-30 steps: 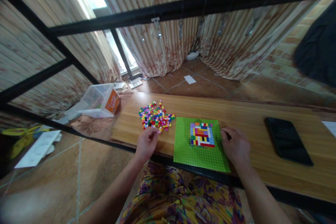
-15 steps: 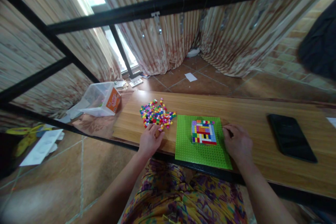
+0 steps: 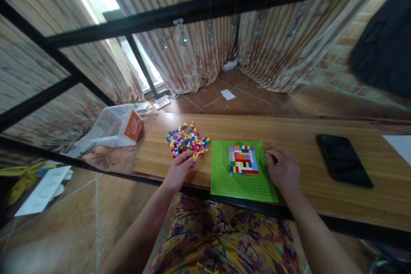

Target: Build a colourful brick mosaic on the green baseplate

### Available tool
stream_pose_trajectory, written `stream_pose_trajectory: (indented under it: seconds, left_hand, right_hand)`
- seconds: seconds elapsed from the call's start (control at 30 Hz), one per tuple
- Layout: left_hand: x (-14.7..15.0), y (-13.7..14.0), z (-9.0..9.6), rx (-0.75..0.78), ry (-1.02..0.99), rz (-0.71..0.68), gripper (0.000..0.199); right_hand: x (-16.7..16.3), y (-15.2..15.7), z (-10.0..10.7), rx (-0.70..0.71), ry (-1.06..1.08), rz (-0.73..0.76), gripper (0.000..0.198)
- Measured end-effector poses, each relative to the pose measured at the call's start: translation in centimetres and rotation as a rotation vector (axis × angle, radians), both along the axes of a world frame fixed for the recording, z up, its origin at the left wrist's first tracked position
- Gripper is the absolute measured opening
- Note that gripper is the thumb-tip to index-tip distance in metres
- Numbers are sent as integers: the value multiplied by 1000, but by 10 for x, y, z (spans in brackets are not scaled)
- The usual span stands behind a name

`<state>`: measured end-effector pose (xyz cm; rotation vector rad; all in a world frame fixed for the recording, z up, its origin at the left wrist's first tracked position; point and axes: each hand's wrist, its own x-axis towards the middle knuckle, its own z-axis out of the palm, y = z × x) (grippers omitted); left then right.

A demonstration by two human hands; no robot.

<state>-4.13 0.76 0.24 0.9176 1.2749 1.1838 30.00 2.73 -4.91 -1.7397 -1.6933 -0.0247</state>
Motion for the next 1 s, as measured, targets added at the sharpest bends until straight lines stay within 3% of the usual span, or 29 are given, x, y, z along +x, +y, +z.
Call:
stream_pose_trajectory:
  seconds: [0.1, 0.23, 0.5, 0.73, 1.0]
  left_hand:
    - [4, -5, 11, -149, -352, -40, 31]
    - [12, -9, 20, -187, -456, -96, 34]
    - [24, -13, 24, -126, -270, -127, 36]
    - [30, -10, 24, -24, -104, -72, 27]
    - [41, -9, 28, -32, -97, -129, 22]
  right_hand:
    - [-1, 0, 2, -7, -4, 12, 26]
    - [-2, 0, 3, -1, -7, -8, 27]
    - [-2, 0, 2, 7, 7, -4, 26]
    - [0, 2, -1, 25, -1, -3, 26]
    - [-2, 1, 1, 2, 19, 20, 27]
